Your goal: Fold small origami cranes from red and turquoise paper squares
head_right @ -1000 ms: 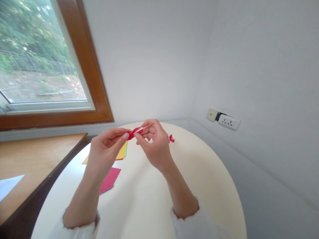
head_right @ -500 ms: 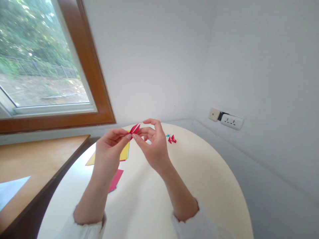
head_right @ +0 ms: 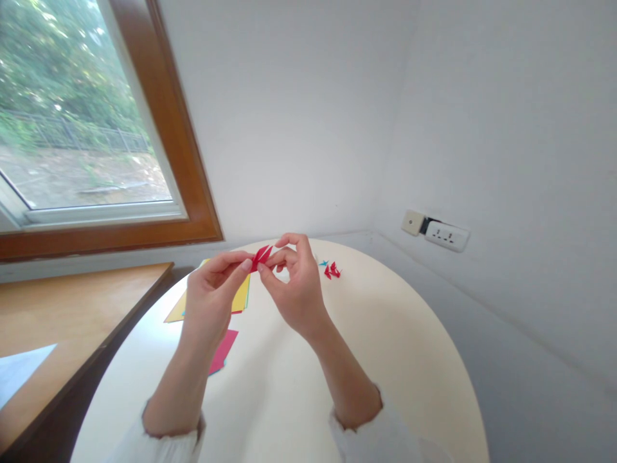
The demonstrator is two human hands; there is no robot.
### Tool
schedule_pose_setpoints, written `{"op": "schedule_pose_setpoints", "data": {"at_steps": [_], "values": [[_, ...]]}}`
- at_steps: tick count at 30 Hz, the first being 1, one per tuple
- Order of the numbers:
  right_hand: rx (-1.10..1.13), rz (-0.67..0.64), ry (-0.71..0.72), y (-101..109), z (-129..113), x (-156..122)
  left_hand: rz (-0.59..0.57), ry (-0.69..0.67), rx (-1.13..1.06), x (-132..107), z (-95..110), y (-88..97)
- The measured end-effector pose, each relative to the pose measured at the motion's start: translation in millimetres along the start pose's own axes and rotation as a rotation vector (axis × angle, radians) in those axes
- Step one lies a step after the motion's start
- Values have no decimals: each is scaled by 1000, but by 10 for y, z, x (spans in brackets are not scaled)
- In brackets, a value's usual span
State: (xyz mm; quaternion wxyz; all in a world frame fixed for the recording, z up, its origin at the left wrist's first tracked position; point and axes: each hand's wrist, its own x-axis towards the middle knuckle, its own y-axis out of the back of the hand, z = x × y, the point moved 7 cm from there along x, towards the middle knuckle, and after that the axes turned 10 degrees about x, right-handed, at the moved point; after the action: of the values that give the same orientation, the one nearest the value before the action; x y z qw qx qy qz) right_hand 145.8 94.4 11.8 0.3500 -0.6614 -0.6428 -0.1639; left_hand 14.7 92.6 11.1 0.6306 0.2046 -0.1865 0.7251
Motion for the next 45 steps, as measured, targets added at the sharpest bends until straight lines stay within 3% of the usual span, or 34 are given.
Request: {"op": "schedule_pose_setpoints", "data": {"at_steps": [10,25,36,41,45], "values": [[-92,-4,26,-15,-65,-15,-10,-13,150,8,34,49],[-146,29,85,-39,1,-52,52,43,-85,12,-34,29],[-543,86,420,-104,-300,-136,73,67,-90,-4,-40,-5],[-560,102,565,-107,-354,-196,41,97,-173,-34,-63,-86],[-530,72,591,-99,-349,-205,36,153,-300,-45,-102,-135]]}}
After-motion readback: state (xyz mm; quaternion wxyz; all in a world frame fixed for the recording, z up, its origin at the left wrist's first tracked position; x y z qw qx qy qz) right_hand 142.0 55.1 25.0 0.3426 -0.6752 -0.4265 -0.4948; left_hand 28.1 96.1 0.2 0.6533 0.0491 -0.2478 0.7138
